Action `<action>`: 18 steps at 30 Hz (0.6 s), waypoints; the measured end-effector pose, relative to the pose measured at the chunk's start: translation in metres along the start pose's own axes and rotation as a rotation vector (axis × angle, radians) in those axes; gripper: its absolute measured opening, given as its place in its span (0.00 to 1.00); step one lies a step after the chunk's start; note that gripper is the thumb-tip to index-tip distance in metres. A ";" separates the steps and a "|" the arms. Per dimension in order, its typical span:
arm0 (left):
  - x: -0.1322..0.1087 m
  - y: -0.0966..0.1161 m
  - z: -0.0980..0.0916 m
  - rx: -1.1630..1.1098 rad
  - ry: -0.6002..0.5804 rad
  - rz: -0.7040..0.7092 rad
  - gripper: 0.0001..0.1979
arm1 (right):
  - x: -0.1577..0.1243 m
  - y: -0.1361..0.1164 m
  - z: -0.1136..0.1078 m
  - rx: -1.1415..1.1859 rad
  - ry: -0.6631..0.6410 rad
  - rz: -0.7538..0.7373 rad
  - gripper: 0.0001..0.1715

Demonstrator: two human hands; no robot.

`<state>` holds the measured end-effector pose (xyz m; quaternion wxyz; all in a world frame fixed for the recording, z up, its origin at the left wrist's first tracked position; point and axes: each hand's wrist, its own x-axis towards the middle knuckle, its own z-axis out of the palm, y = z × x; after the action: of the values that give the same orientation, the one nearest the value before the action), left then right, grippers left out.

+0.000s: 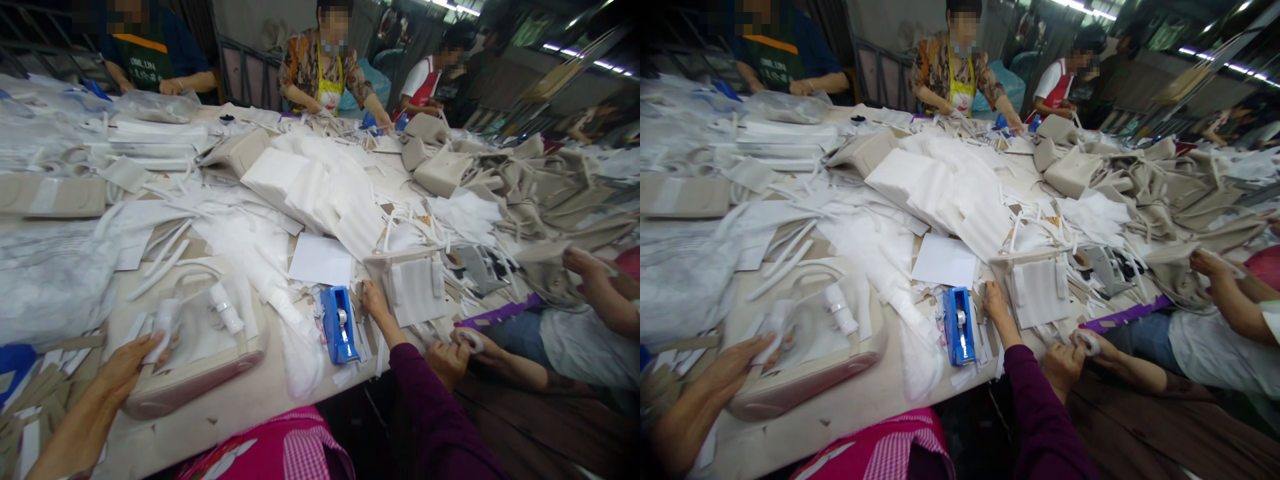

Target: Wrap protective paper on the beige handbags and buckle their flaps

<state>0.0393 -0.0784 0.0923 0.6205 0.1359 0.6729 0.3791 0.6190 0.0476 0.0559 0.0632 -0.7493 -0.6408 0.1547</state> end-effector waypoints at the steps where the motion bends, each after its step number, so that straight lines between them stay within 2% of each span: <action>1: -0.001 0.000 0.001 -0.005 0.004 0.003 0.13 | -0.001 0.000 0.000 -0.009 0.003 -0.019 0.26; 5: -0.002 0.002 0.006 0.000 0.037 0.023 0.13 | -0.008 0.002 0.002 -0.055 0.046 -0.085 0.25; 10: -0.004 0.004 0.006 -0.012 0.053 -0.016 0.11 | -0.012 0.003 0.007 -0.006 0.107 -0.078 0.16; 14: -0.005 0.006 0.005 -0.015 0.017 -0.013 0.18 | -0.005 0.004 0.012 0.360 0.166 0.061 0.15; 16: -0.007 0.008 0.007 -0.022 -0.009 -0.008 0.19 | -0.001 0.003 0.010 0.535 0.155 0.148 0.13; 18: -0.012 0.012 0.010 -0.016 -0.005 -0.001 0.19 | 0.000 0.001 0.003 0.625 0.130 0.166 0.14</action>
<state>0.0477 -0.0747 0.1094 0.6234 0.1313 0.6683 0.3840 0.6189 0.0474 0.0523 0.3180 -0.7518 -0.4936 0.3001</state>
